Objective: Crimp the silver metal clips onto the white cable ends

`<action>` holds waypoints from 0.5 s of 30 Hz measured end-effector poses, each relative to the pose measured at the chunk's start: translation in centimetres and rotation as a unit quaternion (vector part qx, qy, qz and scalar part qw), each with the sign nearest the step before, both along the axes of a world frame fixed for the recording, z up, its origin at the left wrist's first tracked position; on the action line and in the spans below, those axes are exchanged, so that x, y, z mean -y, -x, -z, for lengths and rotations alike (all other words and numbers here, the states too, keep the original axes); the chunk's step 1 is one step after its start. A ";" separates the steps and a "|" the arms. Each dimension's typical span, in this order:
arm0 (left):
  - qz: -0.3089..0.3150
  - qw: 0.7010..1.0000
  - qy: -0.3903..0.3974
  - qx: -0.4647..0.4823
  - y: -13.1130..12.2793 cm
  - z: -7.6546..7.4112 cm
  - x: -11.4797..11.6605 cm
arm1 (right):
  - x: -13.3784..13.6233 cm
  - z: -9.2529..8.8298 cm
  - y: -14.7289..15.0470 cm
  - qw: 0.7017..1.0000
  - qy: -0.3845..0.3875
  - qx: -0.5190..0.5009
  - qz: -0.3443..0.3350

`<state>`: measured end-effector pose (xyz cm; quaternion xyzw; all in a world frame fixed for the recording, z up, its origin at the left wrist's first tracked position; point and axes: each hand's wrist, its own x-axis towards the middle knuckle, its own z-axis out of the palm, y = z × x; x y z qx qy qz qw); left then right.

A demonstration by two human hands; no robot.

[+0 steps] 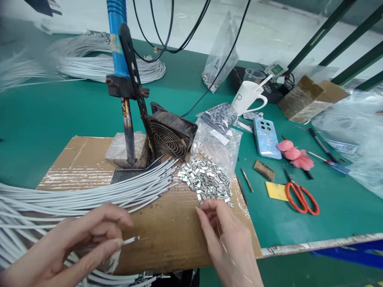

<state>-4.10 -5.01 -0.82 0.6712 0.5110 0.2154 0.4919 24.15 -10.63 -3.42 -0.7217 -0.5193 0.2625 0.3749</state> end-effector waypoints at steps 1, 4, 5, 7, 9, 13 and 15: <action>0.019 0.998 0.059 0.018 -0.1 -0.2 -0.3 | 0.1 0.0 0.6 1.000 0.003 -0.025 0.019; 0.003 0.986 0.160 0.047 -0.7 -0.9 -1.2 | 0.0 -0.2 2.9 0.992 0.007 -0.126 0.025; -0.013 0.982 0.180 0.053 -0.9 -1.2 -1.4 | -0.1 -0.4 3.9 0.986 0.010 -0.163 0.019; -0.050 0.975 0.208 0.062 -1.4 -1.7 -1.6 | -0.6 -0.7 5.9 0.972 0.026 -0.232 0.020; -0.083 0.967 0.226 0.083 -1.6 -2.0 -1.5 | -1.0 -0.9 7.7 0.955 0.043 -0.294 0.022; -0.111 0.959 0.238 0.111 -1.8 -1.8 -1.1 | -1.8 -1.0 10.4 0.924 0.058 -0.377 0.032; -0.113 0.960 0.233 0.108 -1.8 -1.6 -0.9 | -2.0 -1.0 11.3 0.915 0.056 -0.397 0.045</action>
